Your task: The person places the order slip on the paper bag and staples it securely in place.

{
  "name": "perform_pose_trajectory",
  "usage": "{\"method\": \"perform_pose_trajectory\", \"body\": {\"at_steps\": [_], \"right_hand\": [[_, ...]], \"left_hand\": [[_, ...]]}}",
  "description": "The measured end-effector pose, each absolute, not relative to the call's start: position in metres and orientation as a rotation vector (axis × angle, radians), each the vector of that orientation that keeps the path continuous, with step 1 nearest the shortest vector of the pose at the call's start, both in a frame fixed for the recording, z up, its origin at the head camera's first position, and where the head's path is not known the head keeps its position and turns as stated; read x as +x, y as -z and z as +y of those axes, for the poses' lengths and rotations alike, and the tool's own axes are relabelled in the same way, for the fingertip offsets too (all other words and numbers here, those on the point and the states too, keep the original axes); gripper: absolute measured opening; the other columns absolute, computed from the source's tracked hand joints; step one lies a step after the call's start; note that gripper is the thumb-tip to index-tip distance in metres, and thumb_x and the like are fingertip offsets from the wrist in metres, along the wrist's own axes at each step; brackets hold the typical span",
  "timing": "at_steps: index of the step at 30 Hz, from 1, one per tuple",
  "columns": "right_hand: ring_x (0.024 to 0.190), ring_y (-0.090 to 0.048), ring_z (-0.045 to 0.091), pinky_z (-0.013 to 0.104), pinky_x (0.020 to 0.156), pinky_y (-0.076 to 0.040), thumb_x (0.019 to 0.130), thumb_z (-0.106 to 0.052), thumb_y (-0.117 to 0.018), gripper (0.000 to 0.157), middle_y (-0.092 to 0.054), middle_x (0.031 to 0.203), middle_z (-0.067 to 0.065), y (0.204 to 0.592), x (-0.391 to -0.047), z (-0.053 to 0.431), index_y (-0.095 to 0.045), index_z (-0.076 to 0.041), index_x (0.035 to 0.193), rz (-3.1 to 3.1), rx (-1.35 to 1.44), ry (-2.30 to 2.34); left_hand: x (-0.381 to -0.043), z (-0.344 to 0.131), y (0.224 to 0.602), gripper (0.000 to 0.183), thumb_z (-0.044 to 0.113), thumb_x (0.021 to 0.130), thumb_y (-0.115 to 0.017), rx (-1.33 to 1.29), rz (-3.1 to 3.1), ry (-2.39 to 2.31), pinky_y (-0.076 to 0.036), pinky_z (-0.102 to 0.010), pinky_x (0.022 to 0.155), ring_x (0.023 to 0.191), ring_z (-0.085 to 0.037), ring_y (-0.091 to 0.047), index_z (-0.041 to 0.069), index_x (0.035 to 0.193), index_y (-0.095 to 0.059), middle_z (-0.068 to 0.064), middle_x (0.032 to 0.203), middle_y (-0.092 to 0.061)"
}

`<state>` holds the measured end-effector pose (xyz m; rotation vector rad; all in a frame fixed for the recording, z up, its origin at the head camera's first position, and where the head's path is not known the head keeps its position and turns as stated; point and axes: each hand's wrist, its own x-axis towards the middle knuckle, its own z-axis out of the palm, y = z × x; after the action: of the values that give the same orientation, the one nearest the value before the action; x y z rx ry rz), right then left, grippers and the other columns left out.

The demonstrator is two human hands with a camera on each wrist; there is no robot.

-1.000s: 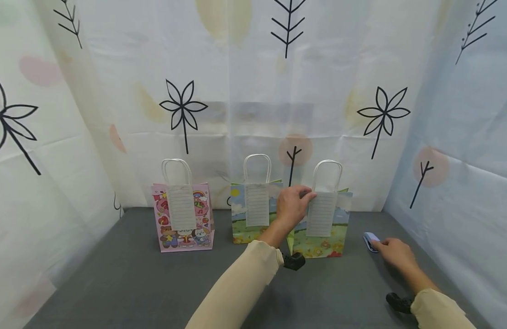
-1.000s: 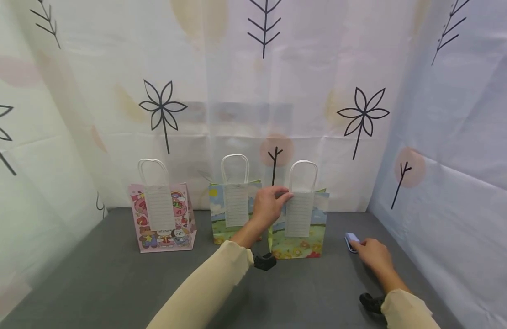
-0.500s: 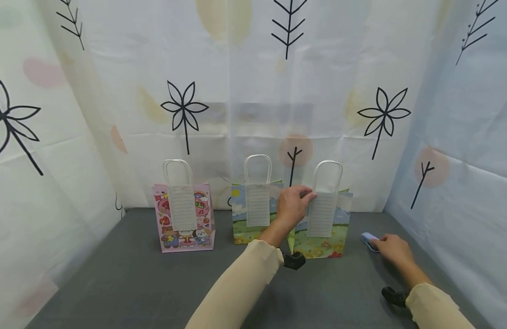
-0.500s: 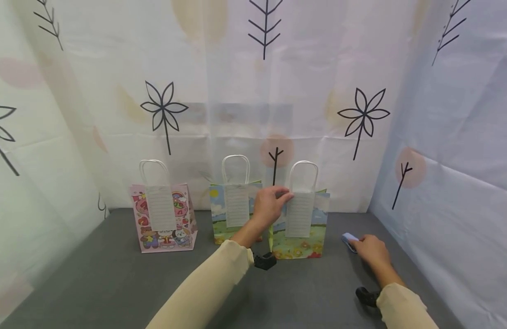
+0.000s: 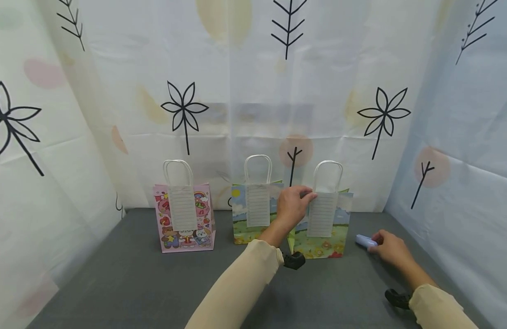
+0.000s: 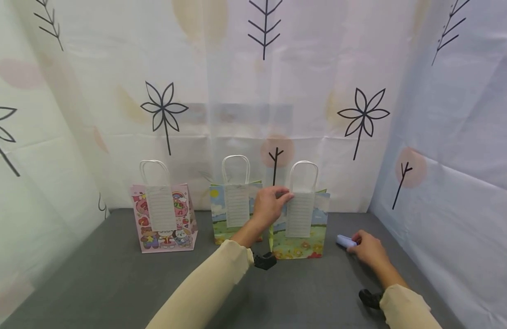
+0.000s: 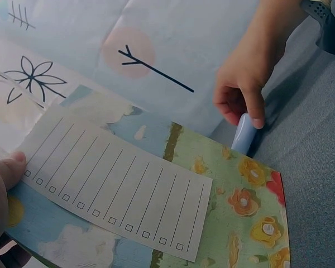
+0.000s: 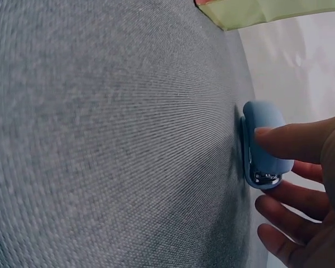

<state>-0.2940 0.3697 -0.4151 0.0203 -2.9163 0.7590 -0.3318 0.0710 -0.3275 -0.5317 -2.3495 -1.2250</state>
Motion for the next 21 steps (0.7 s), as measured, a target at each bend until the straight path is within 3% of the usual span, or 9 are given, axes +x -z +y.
{"method": "perform_pose_trajectory", "body": {"at_steps": [6, 13, 21], "right_hand": [[0.095, -0.057, 0.045, 0.055, 0.078, -0.044, 0.079, -0.011, -0.077, 0.055, -0.059, 0.104, 0.033, 0.4182, -0.2999, 0.3703, -0.05, 0.016, 0.118, -2.966, 0.097, -0.678], [0.092, -0.058, 0.042, 0.055, 0.077, -0.044, 0.075, -0.015, -0.08, 0.048, -0.062, 0.103, 0.03, 0.4219, -0.3038, 0.3679, -0.061, 0.012, 0.11, -3.008, 0.158, -0.54], [0.09, -0.057, 0.041, 0.053, 0.074, -0.044, 0.075, -0.018, -0.081, 0.049, -0.062, 0.103, 0.029, 0.415, -0.3003, 0.3613, -0.06, 0.01, 0.11, -3.07, 0.073, -0.508]], "left_hand": [[-0.3311, 0.0705, 0.3268, 0.02, 0.032, 0.089, -0.071, -0.534, -2.351, 1.222, -0.051, -0.026, 0.07, 0.082, -0.006, -0.065, 0.017, 0.1, -0.077, 0.006, 0.094, -0.073], [-0.331, 0.0699, 0.3265, 0.02, 0.032, 0.089, -0.071, -0.552, -2.355, 1.199, -0.05, -0.026, 0.07, 0.081, -0.006, -0.064, 0.017, 0.101, -0.077, 0.006, 0.094, -0.073], [-0.3318, 0.0698, 0.3243, 0.02, 0.033, 0.09, -0.07, -0.539, -2.376, 1.178, -0.05, -0.026, 0.071, 0.082, -0.006, -0.064, 0.018, 0.101, -0.077, 0.007, 0.095, -0.072]]}}
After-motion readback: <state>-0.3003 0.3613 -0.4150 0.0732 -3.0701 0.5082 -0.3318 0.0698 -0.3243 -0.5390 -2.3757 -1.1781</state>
